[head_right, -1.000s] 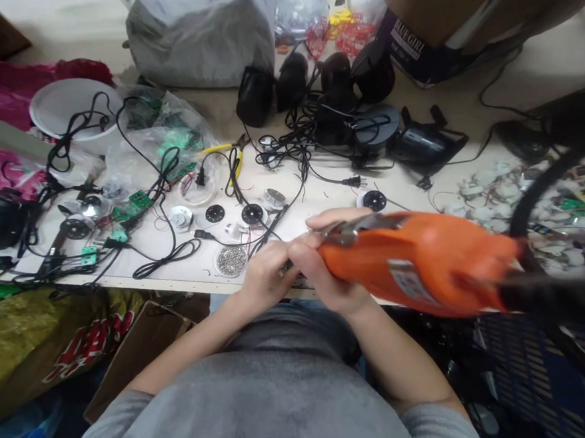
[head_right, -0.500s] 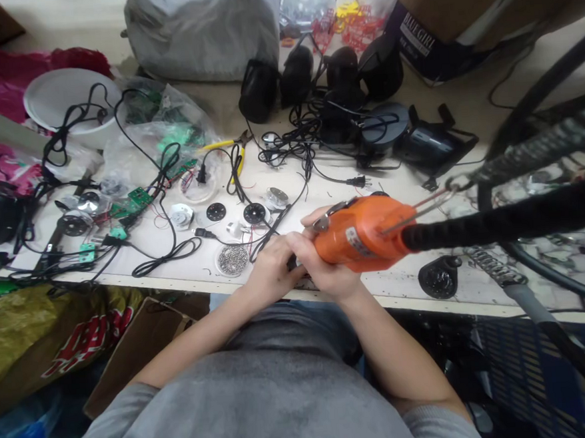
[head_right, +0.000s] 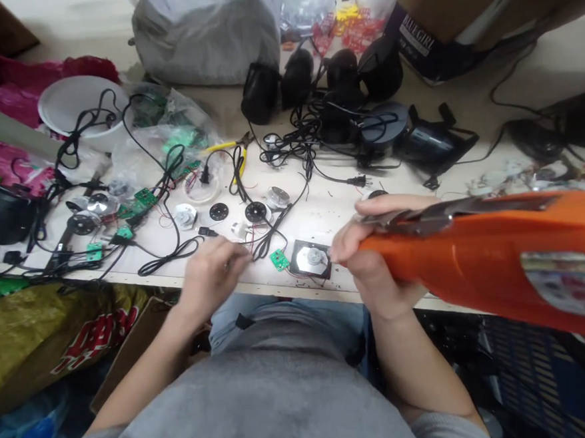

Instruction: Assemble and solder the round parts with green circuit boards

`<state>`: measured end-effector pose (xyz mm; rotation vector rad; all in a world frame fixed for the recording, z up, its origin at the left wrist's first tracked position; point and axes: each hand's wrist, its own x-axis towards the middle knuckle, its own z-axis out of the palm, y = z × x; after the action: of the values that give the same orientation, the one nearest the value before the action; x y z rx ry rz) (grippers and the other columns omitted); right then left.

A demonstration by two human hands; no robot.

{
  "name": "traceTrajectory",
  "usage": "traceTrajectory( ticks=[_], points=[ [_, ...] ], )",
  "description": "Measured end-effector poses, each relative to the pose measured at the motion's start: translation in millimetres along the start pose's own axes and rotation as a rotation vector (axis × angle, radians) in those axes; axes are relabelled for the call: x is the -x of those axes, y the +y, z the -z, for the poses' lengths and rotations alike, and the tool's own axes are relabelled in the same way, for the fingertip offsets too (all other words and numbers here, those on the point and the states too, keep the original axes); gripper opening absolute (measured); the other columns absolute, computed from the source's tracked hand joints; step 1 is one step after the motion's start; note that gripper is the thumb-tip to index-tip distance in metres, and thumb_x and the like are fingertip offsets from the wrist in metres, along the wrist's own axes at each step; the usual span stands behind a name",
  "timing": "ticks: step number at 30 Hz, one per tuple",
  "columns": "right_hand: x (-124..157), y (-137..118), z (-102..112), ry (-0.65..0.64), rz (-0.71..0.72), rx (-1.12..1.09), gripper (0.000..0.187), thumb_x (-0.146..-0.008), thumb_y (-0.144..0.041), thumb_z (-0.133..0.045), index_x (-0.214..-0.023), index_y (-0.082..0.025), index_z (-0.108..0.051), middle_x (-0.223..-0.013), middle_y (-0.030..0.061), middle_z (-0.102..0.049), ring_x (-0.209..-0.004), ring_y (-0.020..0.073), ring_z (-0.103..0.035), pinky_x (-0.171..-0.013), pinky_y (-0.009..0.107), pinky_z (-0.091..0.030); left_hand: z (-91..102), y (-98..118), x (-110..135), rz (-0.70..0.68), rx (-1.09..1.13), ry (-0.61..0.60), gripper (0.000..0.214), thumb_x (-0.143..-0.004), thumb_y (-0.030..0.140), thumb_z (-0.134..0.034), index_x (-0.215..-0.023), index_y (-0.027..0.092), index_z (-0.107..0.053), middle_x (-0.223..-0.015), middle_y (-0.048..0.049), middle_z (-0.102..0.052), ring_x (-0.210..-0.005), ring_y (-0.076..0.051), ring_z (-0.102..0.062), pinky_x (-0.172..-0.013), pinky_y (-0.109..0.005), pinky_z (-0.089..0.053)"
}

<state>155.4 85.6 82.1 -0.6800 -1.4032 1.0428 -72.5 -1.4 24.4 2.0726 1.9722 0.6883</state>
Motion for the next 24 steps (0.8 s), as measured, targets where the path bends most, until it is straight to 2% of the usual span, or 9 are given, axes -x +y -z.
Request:
traceTrajectory(
  ticks=[2,4,8,15,18,21,24],
  points=[
    [-1,-2,1,0.069,0.047,-0.029,0.032,-0.082,-0.052,-0.079,-0.103,-0.03,-0.068,-0.057,-0.0048,-0.052,-0.041,0.016,-0.049,-0.037,0.034,-0.04,10.5,-21,5,0.063,-0.139,-0.072,0.011,-0.088,0.014,-0.062,-0.081,0.019,-0.068,-0.08,-0.0071,-0.064,-0.082,-0.024,-0.059,-0.075,-0.037,-0.049],
    [1,0,0,0.106,0.019,-0.038,0.029,-0.081,-0.047,-0.081,-0.102,-0.03,-0.07,-0.055,-0.0051,-0.053,-0.041,0.016,-0.048,-0.036,0.033,-0.039,11.1,-36,7,0.081,-0.184,-0.138,0.007,-0.082,0.012,-0.067,-0.081,0.019,-0.07,-0.08,-0.0077,-0.063,-0.083,-0.026,-0.059,-0.076,-0.038,-0.049],
    [8,1,0,0.136,0.006,-0.079,0.026,-0.081,-0.043,-0.081,-0.101,-0.029,-0.071,-0.056,-0.0055,-0.054,-0.041,0.0152,-0.049,-0.037,0.033,-0.04,3.6,-45,3,0.083,-0.136,-0.197,0.008,-0.081,0.013,-0.07,-0.075,0.018,-0.068,-0.079,-0.0068,-0.062,-0.083,-0.025,-0.059,-0.078,-0.037,-0.049],
    [14,-6,5,0.149,0.041,-0.027,0.026,-0.084,-0.045,-0.078,-0.104,-0.03,-0.069,-0.056,-0.005,-0.052,-0.042,0.0164,-0.05,-0.036,0.034,-0.039,12.3,-45,-1,0.086,-0.082,-0.142,0.015,-0.088,0.011,-0.063,-0.079,0.019,-0.071,-0.082,-0.0056,-0.065,-0.082,-0.023,-0.058,-0.078,-0.035,-0.047],
    [13,-7,5,0.148,0.056,-0.042,0.026,-0.084,-0.045,-0.078,-0.104,-0.03,-0.069,-0.055,-0.0052,-0.05,-0.041,0.0162,-0.049,-0.036,0.033,-0.039,16.5,-43,0,0.104,-0.061,-0.074,0.011,-0.086,0.015,-0.07,-0.076,0.019,-0.071,-0.081,-0.0047,-0.065,-0.082,-0.022,-0.058,-0.076,-0.034,-0.047],
    [16,-15,1,0.163,0.063,-0.125,0.027,-0.082,-0.045,-0.08,-0.101,-0.028,-0.07,-0.055,-0.0049,-0.053,-0.042,0.0157,-0.048,-0.037,0.034,-0.042,12.9,-30,0,0.049,0.047,-0.011,0.013,-0.086,0.022,-0.075,-0.075,0.019,-0.07,-0.082,-0.004,-0.067,-0.082,-0.021,-0.06,-0.075,-0.032,-0.049],
    [23,-29,-7,0.151,0.01,-0.243,0.03,-0.084,-0.05,-0.079,-0.101,-0.028,-0.069,-0.057,-0.0052,-0.055,-0.043,0.0152,-0.049,-0.04,0.034,-0.047,-1.4,-5,1,-0.101,0.315,0.013,0.007,-0.092,0.022,-0.069,-0.086,0.018,-0.071,-0.087,-0.0036,-0.073,-0.084,-0.017,-0.066,-0.078,-0.03,-0.053]
  ],
)
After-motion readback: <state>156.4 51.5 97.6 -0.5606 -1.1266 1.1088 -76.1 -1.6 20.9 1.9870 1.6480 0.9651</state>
